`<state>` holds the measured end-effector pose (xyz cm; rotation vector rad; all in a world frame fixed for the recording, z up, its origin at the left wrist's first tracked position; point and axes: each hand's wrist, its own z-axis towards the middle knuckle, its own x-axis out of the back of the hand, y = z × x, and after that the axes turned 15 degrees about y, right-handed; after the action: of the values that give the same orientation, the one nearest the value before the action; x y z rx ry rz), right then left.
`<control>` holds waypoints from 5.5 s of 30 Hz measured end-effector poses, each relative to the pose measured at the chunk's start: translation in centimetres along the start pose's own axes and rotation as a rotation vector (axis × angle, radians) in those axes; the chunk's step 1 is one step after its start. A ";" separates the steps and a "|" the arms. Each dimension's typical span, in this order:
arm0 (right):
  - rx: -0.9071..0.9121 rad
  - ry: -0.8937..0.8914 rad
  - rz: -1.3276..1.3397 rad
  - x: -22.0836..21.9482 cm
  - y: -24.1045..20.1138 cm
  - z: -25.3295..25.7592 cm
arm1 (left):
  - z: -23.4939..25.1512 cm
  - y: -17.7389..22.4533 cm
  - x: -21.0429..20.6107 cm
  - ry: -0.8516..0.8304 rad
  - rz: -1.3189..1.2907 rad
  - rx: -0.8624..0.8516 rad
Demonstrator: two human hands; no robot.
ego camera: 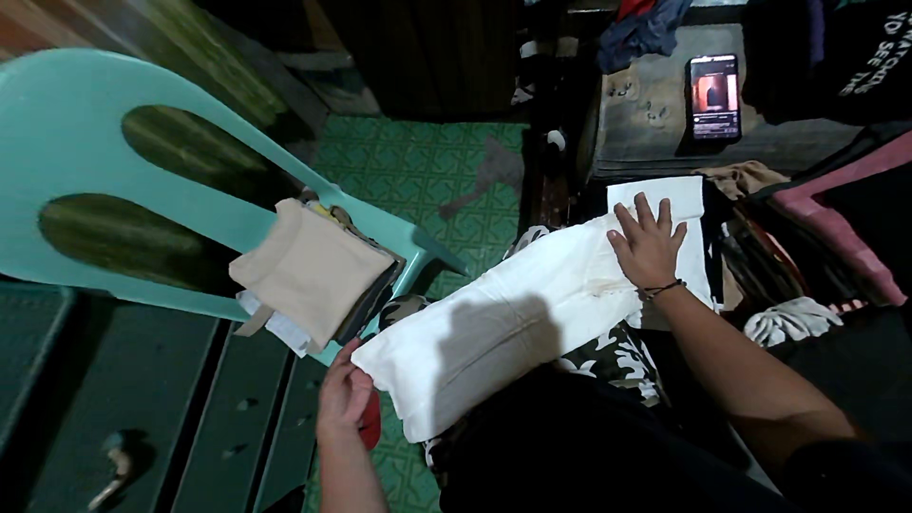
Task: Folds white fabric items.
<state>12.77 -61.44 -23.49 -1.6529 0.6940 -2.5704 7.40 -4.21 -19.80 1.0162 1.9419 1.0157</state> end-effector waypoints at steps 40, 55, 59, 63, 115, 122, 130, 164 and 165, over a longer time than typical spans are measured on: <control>-0.242 -1.303 1.336 5.2 -26.0 -10.9 | -8.1 0.6 0.3 0.009 0.064 0.077; -0.758 -1.356 1.335 1.6 -25.6 -11.2 | -10.8 2.1 -11.2 -0.405 0.613 -0.113; -0.903 -1.188 1.278 1.1 -25.0 -11.0 | -10.0 -0.1 -11.7 -0.200 0.736 -0.585; -0.869 -1.161 1.283 1.2 -25.0 -10.6 | -8.1 -1.8 -10.5 -0.016 0.869 -0.972; 0.196 -0.541 0.579 2.7 -26.0 -7.0 | -7.9 -4.0 -10.4 0.213 0.914 -0.481; 0.426 -0.874 0.580 6.1 -26.3 -9.3 | -7.9 -1.6 -11.0 0.146 0.763 -0.281; 0.440 -0.891 0.528 6.8 -26.4 -9.6 | -9.0 -0.1 -12.5 -0.011 0.475 -0.043; 0.112 -0.951 0.838 0.7 -28.4 -8.3 | -9.2 -2.1 -5.4 -0.152 0.334 0.013; 0.133 -0.964 0.878 0.7 -28.5 -8.3 | -9.1 -2.1 -5.0 -0.151 0.310 0.011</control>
<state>11.74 -32.90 -15.29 -1.7030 0.8293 -1.0442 1.24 -12.21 -16.51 1.3896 1.7030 1.0610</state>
